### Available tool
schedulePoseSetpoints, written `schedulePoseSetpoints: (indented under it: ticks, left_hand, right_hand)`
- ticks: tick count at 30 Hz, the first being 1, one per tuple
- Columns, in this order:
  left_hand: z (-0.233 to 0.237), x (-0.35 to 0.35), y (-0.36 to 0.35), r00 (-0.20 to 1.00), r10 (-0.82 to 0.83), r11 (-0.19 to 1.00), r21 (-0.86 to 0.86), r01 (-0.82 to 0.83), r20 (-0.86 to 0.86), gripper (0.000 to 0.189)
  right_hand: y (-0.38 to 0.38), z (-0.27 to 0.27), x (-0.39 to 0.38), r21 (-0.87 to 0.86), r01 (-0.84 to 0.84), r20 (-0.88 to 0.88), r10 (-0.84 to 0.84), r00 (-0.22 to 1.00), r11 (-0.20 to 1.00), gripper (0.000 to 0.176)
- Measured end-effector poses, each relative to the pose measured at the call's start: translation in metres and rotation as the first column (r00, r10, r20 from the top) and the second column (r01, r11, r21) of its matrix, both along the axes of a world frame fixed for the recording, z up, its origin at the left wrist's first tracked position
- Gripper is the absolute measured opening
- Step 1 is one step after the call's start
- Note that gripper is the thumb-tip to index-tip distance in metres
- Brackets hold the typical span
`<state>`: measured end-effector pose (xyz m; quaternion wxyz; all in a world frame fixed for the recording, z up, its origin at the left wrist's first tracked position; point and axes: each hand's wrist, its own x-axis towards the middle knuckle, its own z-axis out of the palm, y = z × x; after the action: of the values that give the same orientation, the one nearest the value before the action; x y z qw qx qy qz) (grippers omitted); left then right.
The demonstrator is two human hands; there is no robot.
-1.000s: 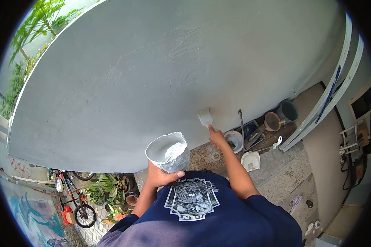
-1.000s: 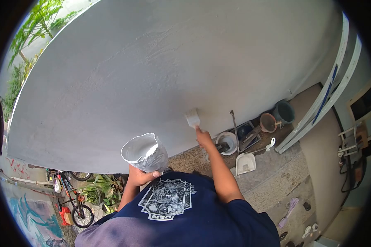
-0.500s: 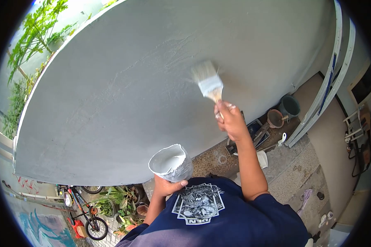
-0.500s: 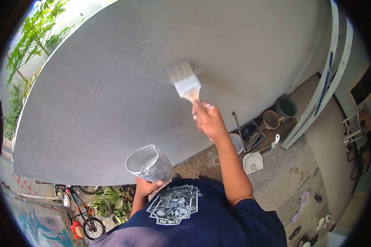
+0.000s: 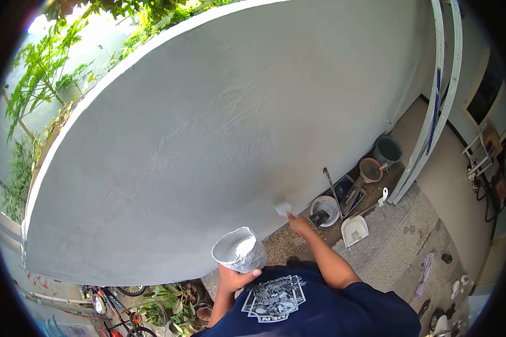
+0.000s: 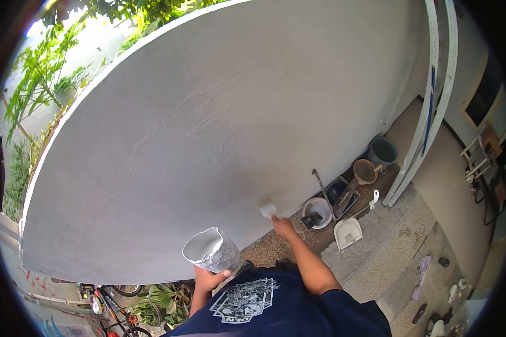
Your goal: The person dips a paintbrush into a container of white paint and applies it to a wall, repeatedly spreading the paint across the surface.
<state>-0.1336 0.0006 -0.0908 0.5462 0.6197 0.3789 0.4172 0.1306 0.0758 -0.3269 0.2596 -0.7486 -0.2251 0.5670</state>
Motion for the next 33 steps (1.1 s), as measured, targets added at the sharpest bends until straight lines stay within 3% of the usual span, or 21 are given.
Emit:
schedulePoseSetpoints:
  ticks: [1, 3, 4, 6, 7, 9, 11, 13, 15, 17, 19, 21, 23, 25, 27, 29, 31, 33]
  left_hand:
    - [0.0, -0.001, -0.002, 0.999, 0.024, 0.999, -0.044, -0.023, 0.03, 0.091]
    - [0.006, 0.0, 0.002, 0.998, 0.008, 1.0, 0.013, -0.008, 0.068, 0.093]
    - [0.003, -0.001, 0.002, 0.998, 0.012, 1.0, 0.013, -0.013, 0.063, 0.093]
    - [-0.002, -0.008, 0.004, 0.999, 0.008, 1.0, -0.005, -0.008, 0.05, 0.093]
    - [-0.003, -0.011, 0.005, 1.0, -0.019, 1.0, -0.018, 0.02, 0.013, 0.094]
    - [-0.007, -0.017, 0.008, 0.998, -0.057, 0.998, -0.037, 0.056, -0.011, 0.095]
    - [-0.009, -0.027, 0.015, 0.998, -0.06, 0.998, 0.003, 0.06, -0.006, 0.096]
    - [-0.01, -0.051, 0.027, 0.995, -0.096, 0.994, 0.047, 0.095, 0.016, 0.098]
    - [-0.005, -0.063, 0.03, 0.981, -0.154, 0.985, -0.064, 0.162, 0.118, 0.099]
    - [-0.01, -0.067, 0.037, 0.976, -0.19, 0.975, -0.096, 0.201, 0.11, 0.1]
    - [-0.007, -0.076, 0.049, 0.967, -0.244, 0.969, -0.012, 0.245, 0.074, 0.1]
    - [-0.003, -0.083, 0.058, 0.956, -0.273, 0.962, 0.019, 0.272, 0.11, 0.1]
    - [-0.004, -0.094, 0.063, 0.944, -0.305, 0.952, 0.02, 0.305, 0.129, 0.1]
    - [-0.005, -0.1, 0.065, 0.931, -0.327, 0.943, -0.01, 0.333, 0.165, 0.101]
    - [-0.006, -0.11, 0.07, 0.903, -0.382, 0.917, -0.042, 0.397, 0.197, 0.102]
    - [-0.017, -0.115, 0.073, 0.877, -0.451, 0.887, -0.023, 0.46, 0.168, 0.102]
    - [-0.022, -0.119, 0.074, 0.847, -0.515, 0.854, -0.001, 0.52, 0.133, 0.101]
    - [-0.017, -0.121, 0.071, 0.818, -0.572, 0.817, 0.128, 0.562, 0.06, 0.102]
  right_hand:
    - [-0.024, -0.069, 0.004, 0.09, -0.127, 0.303, 0.095, 0.948, 0.988, 0.06]
    - [-0.049, -0.127, 0.008, -0.079, 0.03, 0.1, -0.023, 0.995, 0.996, 0.05]
    - [-0.046, -0.102, 0.008, -0.079, 0.036, 0.092, -0.028, 0.995, 0.996, 0.05]
    - [-0.037, -0.024, 0.022, 0.098, 0.129, -0.029, -0.126, 0.992, 0.987, 0.05]
    - [-0.017, -0.034, 0.033, 0.195, 0.103, -0.035, -0.098, 0.995, 0.975, 0.043]
    - [0.013, 0.074, 0.033, 0.434, 0.111, -0.005, -0.121, 0.993, 0.894, 0.037]
    - [0.023, 0.19, 0.035, 0.492, -0.025, 0.103, -0.03, 0.994, 0.87, 0.032]
    - [0.017, 0.261, 0.026, 0.66, 0.08, -0.046, -0.067, 0.997, 0.747, 0.031]
    - [0.013, 0.329, 0.014, 0.767, 0.262, -0.214, -0.152, 0.965, 0.586, 0.036]
    - [0.018, 0.379, 0.017, 0.847, 0.28, -0.171, -0.267, 0.949, 0.453, 0.045]
    - [0.036, 0.393, 0.015, 0.849, 0.236, -0.116, -0.268, 0.956, 0.473, 0.048]
    - [0.045, 0.379, 0.005, 0.847, 0.191, -0.064, -0.262, 0.963, 0.495, 0.051]
    - [0.058, 0.323, -0.006, 0.752, 0.195, -0.133, -0.145, 0.98, 0.63, 0.056]
    - [0.046, 0.269, -0.026, 0.616, 0.267, -0.209, -0.173, 0.962, 0.741, 0.058]
    - [0.028, 0.207, -0.045, 0.427, 0.256, -0.174, -0.199, 0.964, 0.867, 0.059]
    - [0.009, 0.138, -0.059, 0.319, 0.031, 0.162, -0.087, 0.983, 0.947, 0.059]
    - [-0.013, 0.086, -0.072, 0.213, -0.174, 0.549, 0.029, 0.835, 0.961, 0.056]
    - [-0.017, 0.073, -0.083, 0.216, -0.184, 0.564, 0.031, 0.825, 0.959, 0.053]
